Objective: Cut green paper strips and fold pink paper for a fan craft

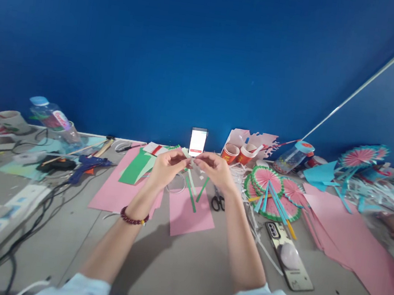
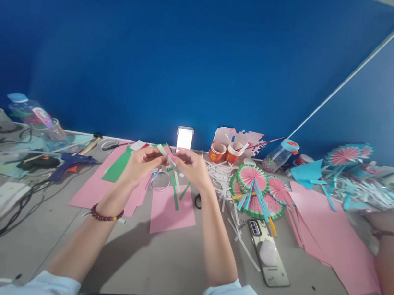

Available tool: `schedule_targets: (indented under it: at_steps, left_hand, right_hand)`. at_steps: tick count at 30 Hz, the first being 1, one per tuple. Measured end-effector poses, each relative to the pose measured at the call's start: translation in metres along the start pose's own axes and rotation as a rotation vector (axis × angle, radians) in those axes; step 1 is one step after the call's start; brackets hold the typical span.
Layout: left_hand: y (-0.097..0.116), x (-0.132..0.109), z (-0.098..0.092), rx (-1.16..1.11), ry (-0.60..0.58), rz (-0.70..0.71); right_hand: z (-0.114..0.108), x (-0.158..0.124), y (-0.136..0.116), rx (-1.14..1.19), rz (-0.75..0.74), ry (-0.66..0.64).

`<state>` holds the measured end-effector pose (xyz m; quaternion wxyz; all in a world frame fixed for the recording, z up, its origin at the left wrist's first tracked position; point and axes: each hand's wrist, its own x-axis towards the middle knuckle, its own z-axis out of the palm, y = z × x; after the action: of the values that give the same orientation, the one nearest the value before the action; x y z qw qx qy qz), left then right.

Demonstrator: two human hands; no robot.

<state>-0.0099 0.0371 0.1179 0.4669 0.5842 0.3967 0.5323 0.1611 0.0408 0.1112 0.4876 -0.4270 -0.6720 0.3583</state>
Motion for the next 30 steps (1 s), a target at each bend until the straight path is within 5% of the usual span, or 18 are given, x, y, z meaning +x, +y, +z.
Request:
schedule_targets:
  at_steps: [17, 30]
  left_hand:
    - [0.002, 0.001, -0.003, 0.01, -0.105, -0.119]
    - [0.002, 0.001, -0.002, 0.06, -0.04, -0.112]
  right_hand:
    - [0.0, -0.005, -0.013, -0.236, -0.161, 0.076]
    - [0.0, -0.006, -0.016, -0.317, -0.264, 0.113]
